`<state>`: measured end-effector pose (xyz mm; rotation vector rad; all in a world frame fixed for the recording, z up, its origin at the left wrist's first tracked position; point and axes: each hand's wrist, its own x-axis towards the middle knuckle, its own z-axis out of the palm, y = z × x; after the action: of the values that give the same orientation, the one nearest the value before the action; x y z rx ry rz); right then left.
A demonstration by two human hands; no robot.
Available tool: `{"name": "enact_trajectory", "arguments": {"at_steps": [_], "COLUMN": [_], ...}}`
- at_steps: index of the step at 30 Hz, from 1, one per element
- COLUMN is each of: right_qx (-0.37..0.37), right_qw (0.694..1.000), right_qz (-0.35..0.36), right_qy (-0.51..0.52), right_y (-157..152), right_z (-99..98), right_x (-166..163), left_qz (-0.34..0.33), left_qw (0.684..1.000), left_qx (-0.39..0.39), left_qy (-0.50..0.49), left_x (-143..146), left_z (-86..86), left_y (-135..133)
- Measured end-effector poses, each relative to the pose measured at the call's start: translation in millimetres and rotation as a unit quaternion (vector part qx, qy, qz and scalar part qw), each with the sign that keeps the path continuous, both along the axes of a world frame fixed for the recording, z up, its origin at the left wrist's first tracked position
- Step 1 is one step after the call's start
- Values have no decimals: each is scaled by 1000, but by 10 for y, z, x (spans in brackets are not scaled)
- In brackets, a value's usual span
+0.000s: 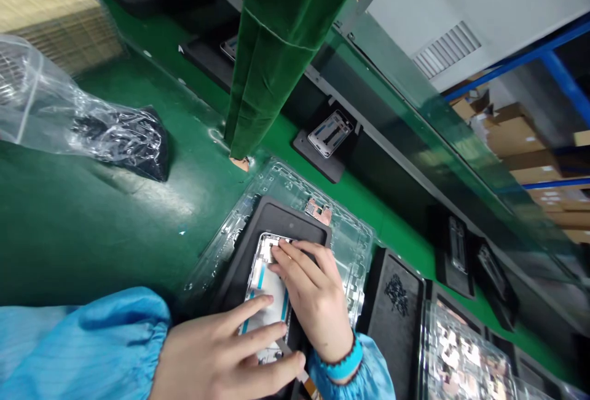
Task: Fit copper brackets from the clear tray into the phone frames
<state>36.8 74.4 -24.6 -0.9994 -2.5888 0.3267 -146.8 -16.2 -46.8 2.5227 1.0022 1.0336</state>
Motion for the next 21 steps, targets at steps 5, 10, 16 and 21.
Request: {"name": "enact_trajectory", "arguments": {"at_steps": [5,10,16,21], "right_qx": [4,7,-16,-44], "right_qw": [1000,1000,999,997], "right_qz": [3,-7,-37,-58], "right_qy": [-4,6,18,39], "right_y": [-1,-15,-49,-45], "right_z": [11,4,-21,-46], "right_x": [-11,-30,-57,-76], "left_qz": [5,2,-10,-17], "left_qw": [1000,999,999,999], "left_qx": [-1,0,-3,-1], "left_qy": [-15,-41,-49,-36], "left_x": [-4,-6,3,15], "left_z": [60,86,43,41], "left_y": [54,77,75,58]}}
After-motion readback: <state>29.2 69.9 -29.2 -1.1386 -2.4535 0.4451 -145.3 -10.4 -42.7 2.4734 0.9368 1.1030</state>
